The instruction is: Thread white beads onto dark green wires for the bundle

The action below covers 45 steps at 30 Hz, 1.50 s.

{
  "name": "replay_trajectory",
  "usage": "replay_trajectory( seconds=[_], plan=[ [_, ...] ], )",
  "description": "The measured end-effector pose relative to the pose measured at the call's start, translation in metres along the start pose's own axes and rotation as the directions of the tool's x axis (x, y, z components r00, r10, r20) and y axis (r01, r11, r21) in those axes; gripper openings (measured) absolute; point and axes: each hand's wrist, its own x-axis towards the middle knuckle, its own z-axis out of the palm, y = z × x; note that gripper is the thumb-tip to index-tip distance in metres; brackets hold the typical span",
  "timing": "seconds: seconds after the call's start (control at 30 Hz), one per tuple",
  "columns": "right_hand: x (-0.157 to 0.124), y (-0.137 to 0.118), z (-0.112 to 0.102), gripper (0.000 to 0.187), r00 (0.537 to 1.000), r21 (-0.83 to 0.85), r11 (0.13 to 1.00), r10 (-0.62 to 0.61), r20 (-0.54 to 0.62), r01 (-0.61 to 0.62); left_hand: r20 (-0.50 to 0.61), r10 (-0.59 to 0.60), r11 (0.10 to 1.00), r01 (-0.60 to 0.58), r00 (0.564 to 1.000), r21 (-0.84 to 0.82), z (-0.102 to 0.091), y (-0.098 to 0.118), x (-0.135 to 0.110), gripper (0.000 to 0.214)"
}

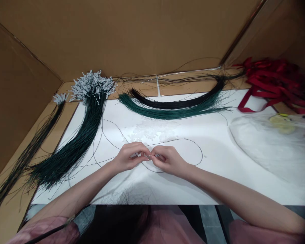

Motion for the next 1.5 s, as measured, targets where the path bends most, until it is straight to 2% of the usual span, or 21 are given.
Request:
replay_trajectory(
  seconds=[1.5],
  plan=[
    [-0.0015,0.0003,-0.0011,0.009,1.0,-0.009,1.0,0.009,0.021,-0.009,0.006,-0.007,1.0,0.007,1.0,0.012,0.0004,0.0002,0.0008,0.008]
  ],
)
